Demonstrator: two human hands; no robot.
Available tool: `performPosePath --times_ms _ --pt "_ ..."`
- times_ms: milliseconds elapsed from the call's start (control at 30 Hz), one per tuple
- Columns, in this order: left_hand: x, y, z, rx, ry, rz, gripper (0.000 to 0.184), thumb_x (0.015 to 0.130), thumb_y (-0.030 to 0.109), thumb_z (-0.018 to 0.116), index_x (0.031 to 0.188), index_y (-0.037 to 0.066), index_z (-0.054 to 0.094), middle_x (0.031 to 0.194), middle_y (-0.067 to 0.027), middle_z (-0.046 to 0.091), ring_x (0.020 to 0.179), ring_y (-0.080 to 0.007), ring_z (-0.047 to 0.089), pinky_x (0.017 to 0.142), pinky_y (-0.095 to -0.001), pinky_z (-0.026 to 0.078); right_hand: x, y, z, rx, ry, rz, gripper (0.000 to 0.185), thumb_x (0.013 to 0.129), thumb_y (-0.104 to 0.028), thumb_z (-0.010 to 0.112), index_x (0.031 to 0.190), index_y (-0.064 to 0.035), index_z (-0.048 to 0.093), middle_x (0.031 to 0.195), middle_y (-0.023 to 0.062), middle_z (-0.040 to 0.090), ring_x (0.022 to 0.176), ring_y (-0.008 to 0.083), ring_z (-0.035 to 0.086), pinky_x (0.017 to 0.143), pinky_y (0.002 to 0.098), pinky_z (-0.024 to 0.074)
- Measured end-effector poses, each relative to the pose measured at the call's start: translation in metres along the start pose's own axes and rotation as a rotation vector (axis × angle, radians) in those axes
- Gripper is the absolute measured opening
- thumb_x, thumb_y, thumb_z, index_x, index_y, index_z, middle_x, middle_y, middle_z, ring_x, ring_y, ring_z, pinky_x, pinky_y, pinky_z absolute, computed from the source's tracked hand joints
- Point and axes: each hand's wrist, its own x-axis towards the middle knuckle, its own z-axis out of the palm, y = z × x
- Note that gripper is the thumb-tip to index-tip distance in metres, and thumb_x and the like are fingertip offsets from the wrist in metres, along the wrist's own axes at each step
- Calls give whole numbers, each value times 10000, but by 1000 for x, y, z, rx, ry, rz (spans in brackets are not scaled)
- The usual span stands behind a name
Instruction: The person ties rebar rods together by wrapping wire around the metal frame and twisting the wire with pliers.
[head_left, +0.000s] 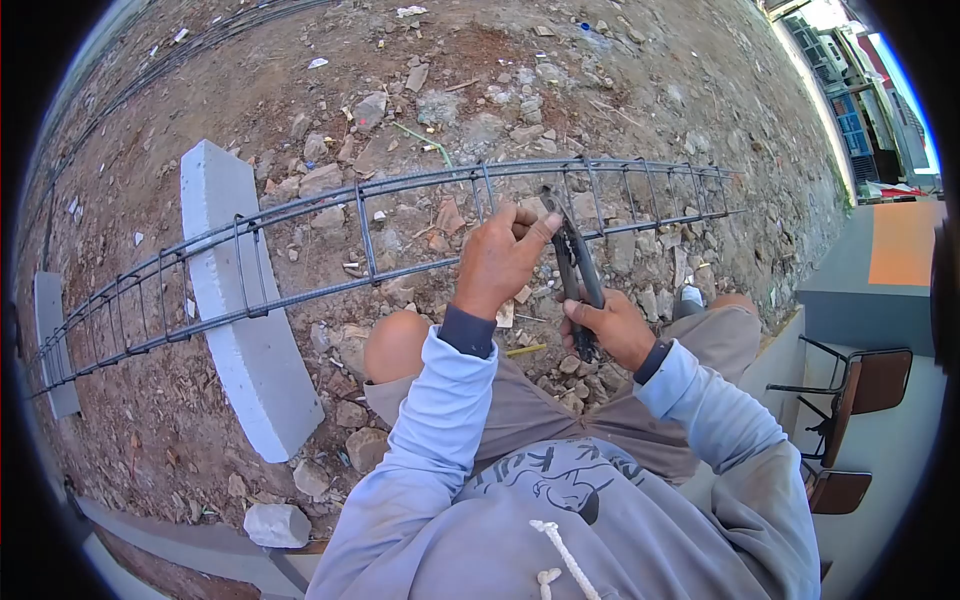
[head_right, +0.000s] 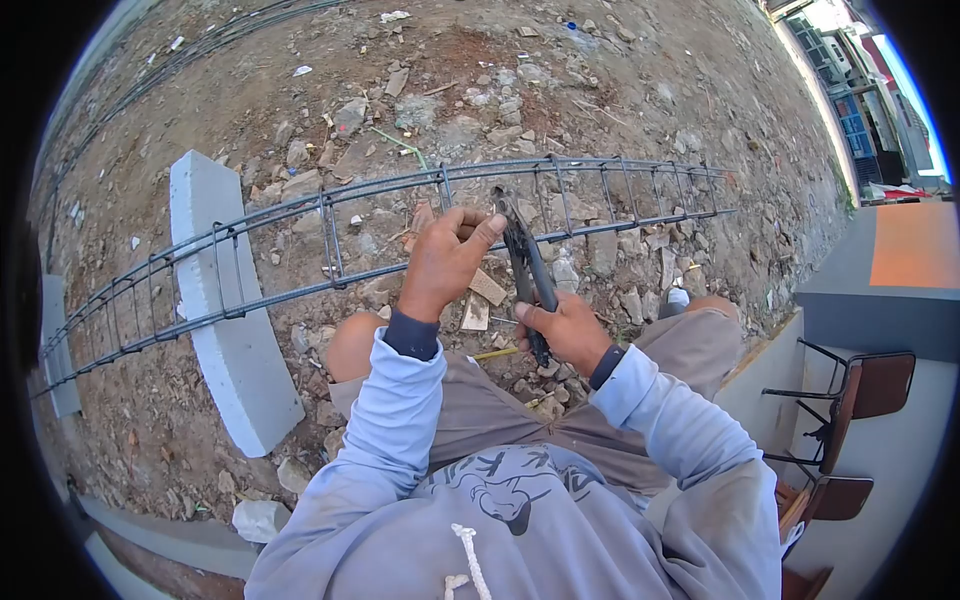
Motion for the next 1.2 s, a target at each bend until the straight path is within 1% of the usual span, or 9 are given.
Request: performPosePath --times_ms 200,300,433,600,833,967,1100,1167,1200 --pt "7 -10 10 -119 170 45 255 862 244 639 811 -4 607 630 -80 592 564 -167 546 545 -301 438 23 -9 10 -306 28 -174 233 841 -216 620 830 16 591 671 73 601 588 158 557 554 306 441" --pt "9 -30 3 -136 179 50 221 870 209 631 788 6 605 627 -27 573 560 -98 487 531 -265 397 35 -1 3 -186 -88 -272 234 850 -215 616 918 9 599 742 64 603 688 142 572 618 293 450" --pt "0 -28 -13 -255 254 -25 210 889 198 609 781 19 589 644 -1 567 579 -61 483 544 -231 393 40 -17 8 215 -227 -74 419 922 -227 555 1264 4 482 973 73 630 900 168 600 818 314 459" --pt "-16 -7 -49 -225 592 -38 224 904 246 605 814 42 597 668 -2 582 591 -66 521 562 -217 428 88 -12 4 -707 248 -624 631 824 -261 625 1346 -5 381 1043 251 543 911 417 568 771 458 447" --pt "-22 -2 -34 -39 745 -70 188 892 205 617 890 21 575 690 -16 591 623 -75 543 565 -227 433 129 -2 -10 -978 471 -835 702 772 -232 662 1342 47 359 966 210 475 909 381 493 778 469 417" --pt "-22 -6 -8 112 733 -156 183 882 183 625 898 4 589 710 -32 610 639 -87 559 589 -239 451 124 0 -18 -1049 471 -1017 696 769 -237 671 1330 48 373 1150 246 472 1027 408 477 837 436 415" --pt "-30 -23 13 143 726 -190 172 875 161 629 926 -3 610 726 -39 624 656 -95 579 618 -239 465 108 -13 -6 -526 58 -1106 518 828 -183 614 1273 26 453 1120 226 527 1032 377 503 881 403 401" --pt "-41 -13 14 5 734 -210 169 882 153 622 942 -5 619 755 -43 636 692 -96 589 654 -246 476 97 -12 11 -270 -279 -876 394 845 -156 590 1191 21 523 1015 201 582 1002 358 522 879 413 398" --pt "-47 -10 11 -32 751 -188 167 884 152 621 943 -4 621 764 -44 640 703 -96 592 663 -247 479 96 -9 17 -289 -240 -927 359 849 -155 586 1158 21 537 995 196 590 997 356 524 867 419 404"
